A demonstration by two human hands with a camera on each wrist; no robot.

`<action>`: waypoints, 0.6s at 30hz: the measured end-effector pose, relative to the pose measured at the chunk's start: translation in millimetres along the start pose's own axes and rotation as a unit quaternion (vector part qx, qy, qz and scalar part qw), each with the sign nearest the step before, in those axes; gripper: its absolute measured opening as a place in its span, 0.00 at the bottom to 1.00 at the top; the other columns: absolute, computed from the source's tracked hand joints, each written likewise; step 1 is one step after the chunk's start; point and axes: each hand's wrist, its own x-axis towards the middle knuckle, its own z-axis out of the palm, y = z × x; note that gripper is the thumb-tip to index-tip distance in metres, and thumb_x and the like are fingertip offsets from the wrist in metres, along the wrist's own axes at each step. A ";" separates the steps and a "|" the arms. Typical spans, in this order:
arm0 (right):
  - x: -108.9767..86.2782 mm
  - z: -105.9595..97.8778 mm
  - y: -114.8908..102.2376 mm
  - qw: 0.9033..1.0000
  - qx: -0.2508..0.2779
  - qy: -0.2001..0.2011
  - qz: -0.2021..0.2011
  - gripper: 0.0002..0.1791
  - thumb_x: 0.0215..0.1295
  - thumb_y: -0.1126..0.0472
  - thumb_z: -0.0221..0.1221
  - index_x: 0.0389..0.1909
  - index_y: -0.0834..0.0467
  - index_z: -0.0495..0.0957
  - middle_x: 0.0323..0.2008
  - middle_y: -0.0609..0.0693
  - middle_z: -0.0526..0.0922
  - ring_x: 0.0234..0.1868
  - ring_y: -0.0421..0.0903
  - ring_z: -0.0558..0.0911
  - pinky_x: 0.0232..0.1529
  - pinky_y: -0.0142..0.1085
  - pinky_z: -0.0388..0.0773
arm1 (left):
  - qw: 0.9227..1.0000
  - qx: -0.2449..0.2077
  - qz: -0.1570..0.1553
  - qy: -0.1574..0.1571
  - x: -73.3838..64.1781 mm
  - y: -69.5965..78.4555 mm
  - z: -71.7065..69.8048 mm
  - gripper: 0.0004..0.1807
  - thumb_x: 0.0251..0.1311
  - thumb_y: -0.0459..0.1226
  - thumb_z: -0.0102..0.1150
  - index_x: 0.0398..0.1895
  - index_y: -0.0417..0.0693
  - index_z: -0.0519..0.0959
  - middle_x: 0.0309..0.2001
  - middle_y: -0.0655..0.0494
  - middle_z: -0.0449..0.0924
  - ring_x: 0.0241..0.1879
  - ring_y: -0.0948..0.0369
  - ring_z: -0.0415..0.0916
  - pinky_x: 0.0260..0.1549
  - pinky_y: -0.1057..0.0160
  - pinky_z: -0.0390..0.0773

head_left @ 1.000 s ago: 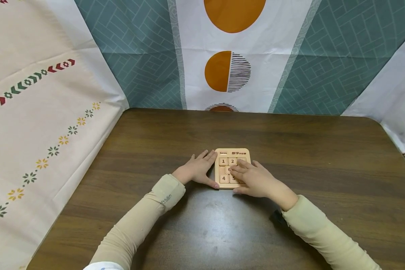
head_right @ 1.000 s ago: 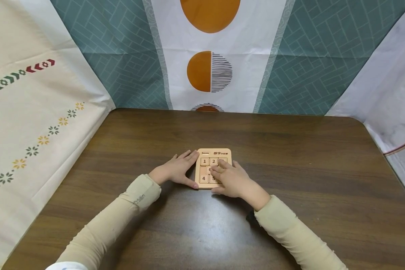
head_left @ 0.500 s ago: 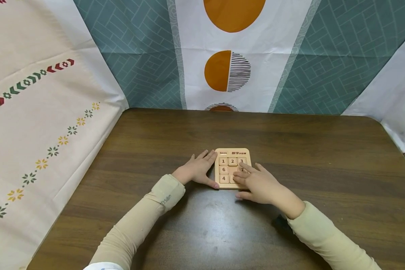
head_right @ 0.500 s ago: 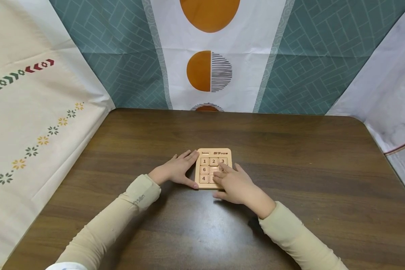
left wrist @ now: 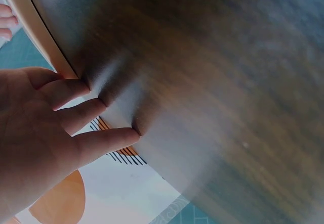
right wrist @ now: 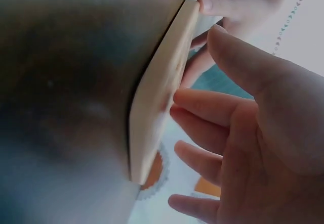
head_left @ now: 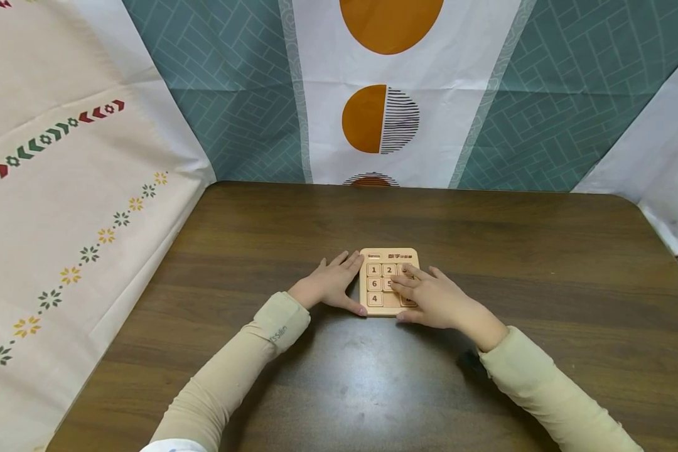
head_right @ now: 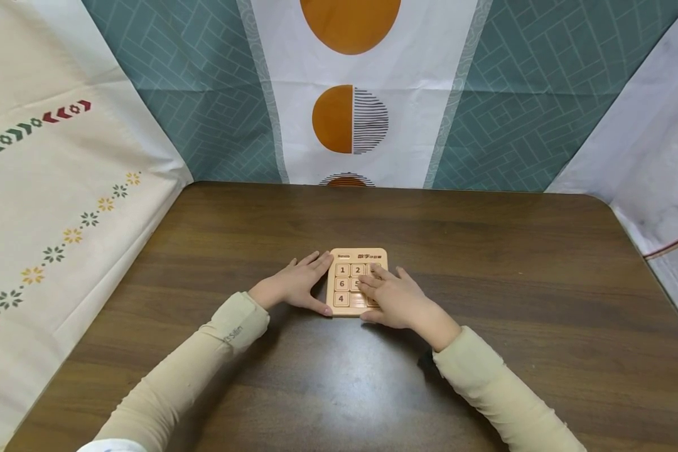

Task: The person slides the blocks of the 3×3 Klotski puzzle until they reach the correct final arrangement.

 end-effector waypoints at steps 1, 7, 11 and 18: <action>-2.8 -0.5 -0.5 1.000 0.001 0.004 0.000 0.32 0.58 0.42 0.56 0.58 0.59 0.71 0.60 0.53 0.69 0.66 0.56 0.58 0.56 0.62 0.54 | 1.000 0.000 0.001 0.000 -0.2 0.0 -0.1 0.64 0.41 0.67 0.59 0.72 0.45 0.37 0.72 0.51 0.35 0.70 0.52 0.33 0.60 0.40 0.45; -22.7 -3.8 -5.2 1.000 -0.011 0.016 0.017 0.28 0.57 0.44 0.59 0.52 0.59 0.77 0.55 0.54 0.75 0.64 0.56 0.60 0.55 0.61 0.55 | 1.000 -0.004 0.004 0.000 -0.7 -0.2 -0.3 0.64 0.41 0.66 0.59 0.72 0.45 0.37 0.72 0.51 0.34 0.70 0.52 0.32 0.60 0.40 0.44; -25.7 -1.3 -8.4 1.000 -0.016 0.015 0.020 0.29 0.56 0.44 0.59 0.53 0.58 0.77 0.56 0.53 0.74 0.65 0.56 0.60 0.55 0.62 0.55 | 1.000 -0.002 0.003 0.000 -0.2 -0.3 0.2 0.64 0.41 0.66 0.59 0.72 0.45 0.37 0.72 0.52 0.34 0.70 0.53 0.32 0.60 0.40 0.44; -15.6 6.7 -17.7 1.000 -0.020 0.010 0.009 0.32 0.56 0.41 0.57 0.56 0.58 0.74 0.59 0.51 0.71 0.66 0.55 0.59 0.56 0.61 0.56 | 1.000 -0.001 0.001 0.000 0.4 -0.1 0.8 0.64 0.41 0.67 0.59 0.72 0.45 0.37 0.72 0.52 0.34 0.70 0.53 0.32 0.60 0.40 0.45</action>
